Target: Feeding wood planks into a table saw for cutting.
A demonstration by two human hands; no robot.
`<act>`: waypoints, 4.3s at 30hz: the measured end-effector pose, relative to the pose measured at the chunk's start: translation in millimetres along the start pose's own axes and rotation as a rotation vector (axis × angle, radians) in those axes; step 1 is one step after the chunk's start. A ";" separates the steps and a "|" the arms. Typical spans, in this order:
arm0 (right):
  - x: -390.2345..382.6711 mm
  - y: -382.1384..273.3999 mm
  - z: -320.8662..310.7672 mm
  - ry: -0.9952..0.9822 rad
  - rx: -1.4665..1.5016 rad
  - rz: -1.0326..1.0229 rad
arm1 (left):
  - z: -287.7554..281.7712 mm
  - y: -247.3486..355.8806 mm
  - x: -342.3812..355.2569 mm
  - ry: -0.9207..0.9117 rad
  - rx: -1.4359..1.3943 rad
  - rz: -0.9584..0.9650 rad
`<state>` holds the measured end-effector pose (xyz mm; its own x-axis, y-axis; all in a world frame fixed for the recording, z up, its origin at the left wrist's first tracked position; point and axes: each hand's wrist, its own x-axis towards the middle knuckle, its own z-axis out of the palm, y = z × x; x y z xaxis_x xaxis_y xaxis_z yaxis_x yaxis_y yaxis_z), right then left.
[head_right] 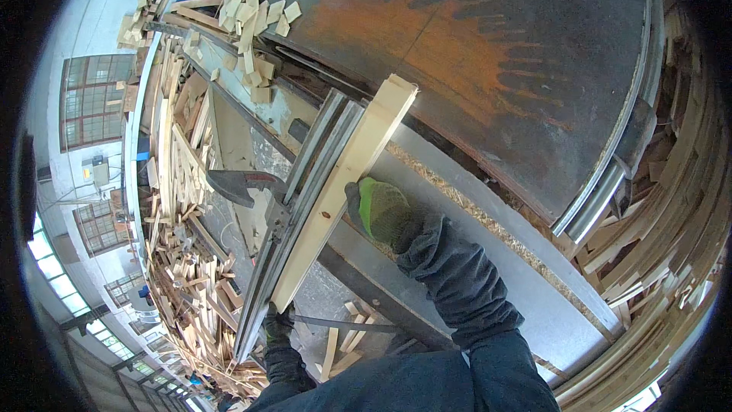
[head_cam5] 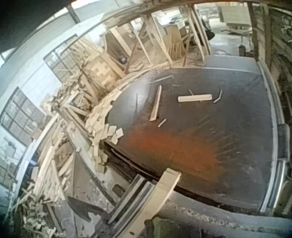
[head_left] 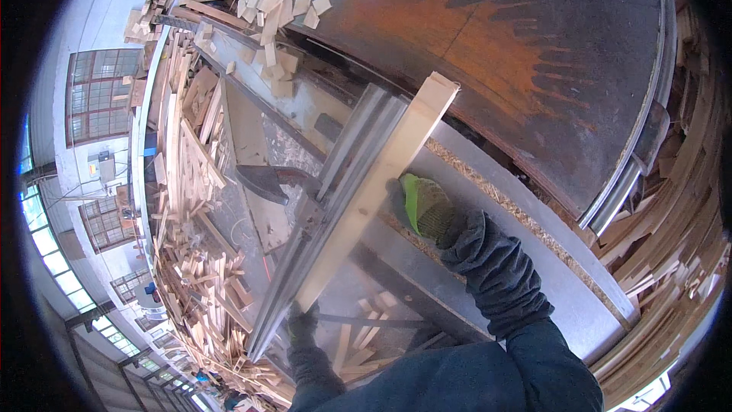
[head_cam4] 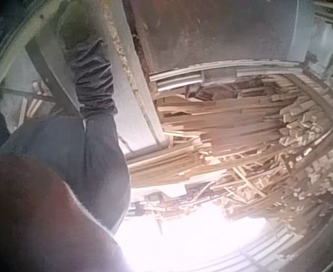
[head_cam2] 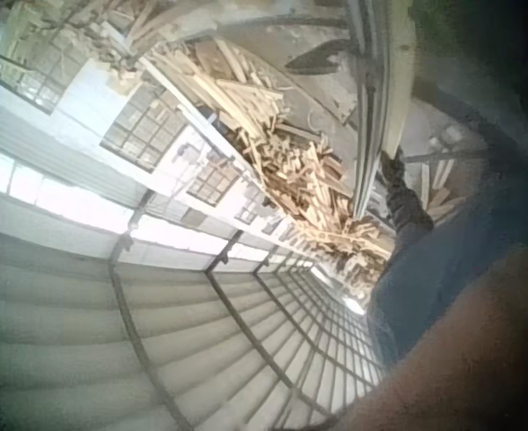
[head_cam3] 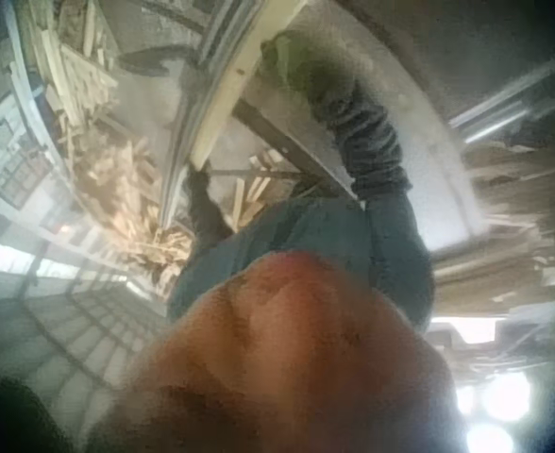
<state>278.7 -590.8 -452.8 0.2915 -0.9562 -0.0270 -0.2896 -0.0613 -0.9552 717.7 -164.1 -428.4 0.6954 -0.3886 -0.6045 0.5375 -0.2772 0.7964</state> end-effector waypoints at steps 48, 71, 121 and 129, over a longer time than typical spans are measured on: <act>-25.1 -12.7 -2.3 -0.018 -0.052 0.157 | -26.6 -9.2 -11.0 -0.026 -0.287 -0.132; -24.2 -16.5 -3.6 -0.036 -0.052 0.159 | -46.4 0.1 -7.8 -0.123 -0.384 -0.305; -40.0 -64.9 -5.4 0.011 -0.075 0.147 | -35.8 37.4 -32.6 -0.131 -0.165 -0.101; -58.7 -76.2 -3.1 -0.024 -0.037 0.101 | -84.6 35.2 -47.7 -0.139 -0.126 -0.113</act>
<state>280.9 -530.8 -377.5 0.2805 -0.9510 -0.1297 -0.3517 0.0238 -0.9358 743.8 -80.9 -372.9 0.5593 -0.4810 -0.6752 0.6697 -0.2178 0.7099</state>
